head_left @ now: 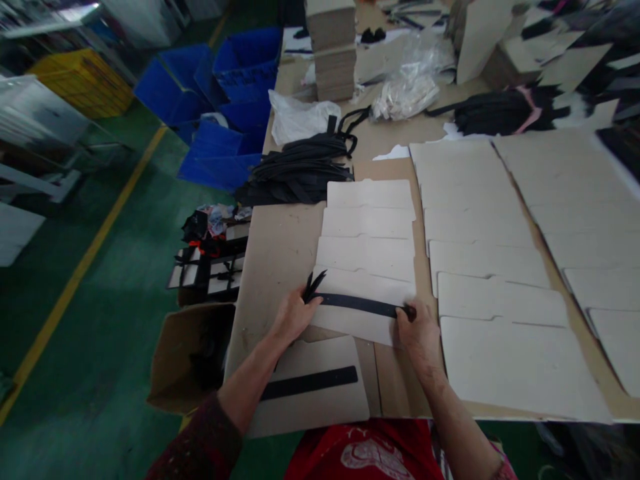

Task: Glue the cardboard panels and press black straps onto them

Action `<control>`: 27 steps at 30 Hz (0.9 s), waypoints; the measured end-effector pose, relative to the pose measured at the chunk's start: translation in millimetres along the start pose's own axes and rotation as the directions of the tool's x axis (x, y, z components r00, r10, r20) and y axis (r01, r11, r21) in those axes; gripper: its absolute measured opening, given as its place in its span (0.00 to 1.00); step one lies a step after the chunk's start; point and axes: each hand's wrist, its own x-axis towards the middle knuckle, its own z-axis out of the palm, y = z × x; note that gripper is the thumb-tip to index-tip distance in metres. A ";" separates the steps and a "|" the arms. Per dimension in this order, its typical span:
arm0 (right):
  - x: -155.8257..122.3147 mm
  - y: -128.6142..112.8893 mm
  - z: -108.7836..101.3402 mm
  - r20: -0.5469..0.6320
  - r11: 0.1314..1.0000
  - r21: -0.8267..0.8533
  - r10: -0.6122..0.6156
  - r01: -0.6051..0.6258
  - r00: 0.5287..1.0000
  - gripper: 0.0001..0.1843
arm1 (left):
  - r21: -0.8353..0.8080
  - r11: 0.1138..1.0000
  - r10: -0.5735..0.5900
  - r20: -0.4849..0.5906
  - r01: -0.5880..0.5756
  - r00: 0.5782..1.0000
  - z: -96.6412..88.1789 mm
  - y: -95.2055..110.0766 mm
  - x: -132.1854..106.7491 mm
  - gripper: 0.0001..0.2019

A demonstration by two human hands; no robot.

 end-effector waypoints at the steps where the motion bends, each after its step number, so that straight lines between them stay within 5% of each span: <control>1: 0.1 1.2 1.0 -0.029 1.000 -0.010 -0.019 0.019 0.999 0.23 | -0.009 1.000 0.017 0.006 -0.017 1.000 -1.6 -0.6 -3.7 0.10; 7: -0.2 5.6 4.5 -0.045 0.996 -0.056 -0.070 0.067 0.997 0.21 | -0.108 0.983 0.159 0.094 -0.149 0.983 -5.2 -12.8 -15.1 0.09; 19: 1.2 8.8 3.9 -0.021 0.995 -0.067 -0.078 0.076 0.997 0.20 | 0.134 0.991 -0.012 0.089 0.000 0.996 7.3 -10.6 25.0 0.15; 27: 2.1 10.7 4.1 -0.004 0.995 -0.070 -0.066 0.066 0.998 0.20 | 0.227 0.974 -0.027 0.075 0.009 0.997 16.8 -14.5 30.7 0.14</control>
